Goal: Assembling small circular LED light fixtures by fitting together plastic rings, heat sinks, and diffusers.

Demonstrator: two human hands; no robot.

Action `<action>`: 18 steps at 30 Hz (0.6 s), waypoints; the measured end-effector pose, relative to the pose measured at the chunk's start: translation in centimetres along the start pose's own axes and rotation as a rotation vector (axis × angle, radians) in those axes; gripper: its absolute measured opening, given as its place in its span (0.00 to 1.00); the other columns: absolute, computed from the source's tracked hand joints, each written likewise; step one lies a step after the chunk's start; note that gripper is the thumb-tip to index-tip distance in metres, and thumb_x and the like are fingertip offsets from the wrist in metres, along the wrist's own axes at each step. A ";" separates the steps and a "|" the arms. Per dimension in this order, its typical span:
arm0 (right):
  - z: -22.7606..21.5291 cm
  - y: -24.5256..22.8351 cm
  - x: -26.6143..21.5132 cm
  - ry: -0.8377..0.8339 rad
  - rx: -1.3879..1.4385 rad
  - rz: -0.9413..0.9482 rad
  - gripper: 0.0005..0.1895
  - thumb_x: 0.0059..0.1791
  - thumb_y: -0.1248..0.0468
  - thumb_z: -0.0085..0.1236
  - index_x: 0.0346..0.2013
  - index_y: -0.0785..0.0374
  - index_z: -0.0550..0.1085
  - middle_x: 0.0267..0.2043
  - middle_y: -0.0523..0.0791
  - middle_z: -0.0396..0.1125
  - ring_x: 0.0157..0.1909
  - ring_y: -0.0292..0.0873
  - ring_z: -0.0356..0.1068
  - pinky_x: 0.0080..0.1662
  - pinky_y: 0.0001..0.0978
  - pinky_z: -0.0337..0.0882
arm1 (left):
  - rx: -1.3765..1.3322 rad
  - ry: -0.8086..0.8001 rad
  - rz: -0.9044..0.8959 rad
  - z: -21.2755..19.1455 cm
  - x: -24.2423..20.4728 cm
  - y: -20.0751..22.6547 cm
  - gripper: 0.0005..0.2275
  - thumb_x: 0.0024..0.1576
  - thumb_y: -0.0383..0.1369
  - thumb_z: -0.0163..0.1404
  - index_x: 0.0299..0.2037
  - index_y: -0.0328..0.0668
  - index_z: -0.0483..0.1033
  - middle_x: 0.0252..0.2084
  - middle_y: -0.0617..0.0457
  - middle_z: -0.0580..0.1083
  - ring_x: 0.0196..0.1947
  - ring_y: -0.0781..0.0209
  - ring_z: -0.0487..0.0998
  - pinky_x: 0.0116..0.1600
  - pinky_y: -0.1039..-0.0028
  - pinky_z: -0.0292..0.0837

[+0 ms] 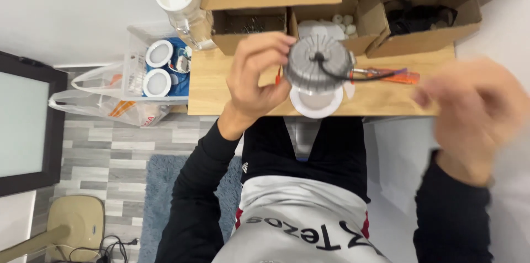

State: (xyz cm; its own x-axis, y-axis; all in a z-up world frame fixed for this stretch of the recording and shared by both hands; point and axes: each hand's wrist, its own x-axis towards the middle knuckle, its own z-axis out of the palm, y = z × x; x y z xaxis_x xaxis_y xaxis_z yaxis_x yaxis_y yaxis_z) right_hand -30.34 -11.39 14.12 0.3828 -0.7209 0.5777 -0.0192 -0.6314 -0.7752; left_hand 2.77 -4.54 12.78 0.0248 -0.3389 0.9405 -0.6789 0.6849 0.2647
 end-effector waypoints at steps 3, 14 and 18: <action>3.5 1.6 2.1 -0.140 0.255 0.207 0.18 0.68 0.55 0.40 0.57 0.70 0.65 0.60 0.60 0.69 0.50 0.53 0.79 0.45 0.34 0.81 | -0.076 -0.042 0.023 0.0 -1.4 1.6 0.08 0.61 0.15 0.56 0.44 0.28 0.69 0.48 0.38 0.70 0.50 0.36 0.81 0.55 0.54 0.85; 7.8 6.6 1.2 -0.372 0.699 0.417 0.23 0.60 0.67 0.50 0.69 0.74 0.64 0.41 0.51 0.70 0.30 0.41 0.77 0.26 0.19 0.68 | -0.096 -0.084 -0.245 1.1 -4.4 1.2 0.14 0.60 0.23 0.65 0.51 0.35 0.75 0.53 0.42 0.77 0.48 0.42 0.84 0.45 0.62 0.88; 7.5 6.8 1.5 -0.365 0.669 0.422 0.24 0.58 0.68 0.52 0.68 0.74 0.65 0.41 0.52 0.71 0.30 0.41 0.76 0.26 0.21 0.69 | -0.363 -0.198 -0.670 -0.1 -4.6 1.6 0.25 0.58 0.23 0.67 0.64 0.39 0.69 0.54 0.45 0.78 0.39 0.58 0.84 0.42 0.71 0.85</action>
State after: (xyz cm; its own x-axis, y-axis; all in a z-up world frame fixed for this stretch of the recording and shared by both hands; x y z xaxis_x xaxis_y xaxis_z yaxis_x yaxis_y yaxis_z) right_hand -23.02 -14.60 7.82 0.7402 -0.6480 0.1795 0.2771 0.0507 -0.9595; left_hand 1.63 -1.85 8.87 0.1897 -0.8393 0.5095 -0.2822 0.4504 0.8471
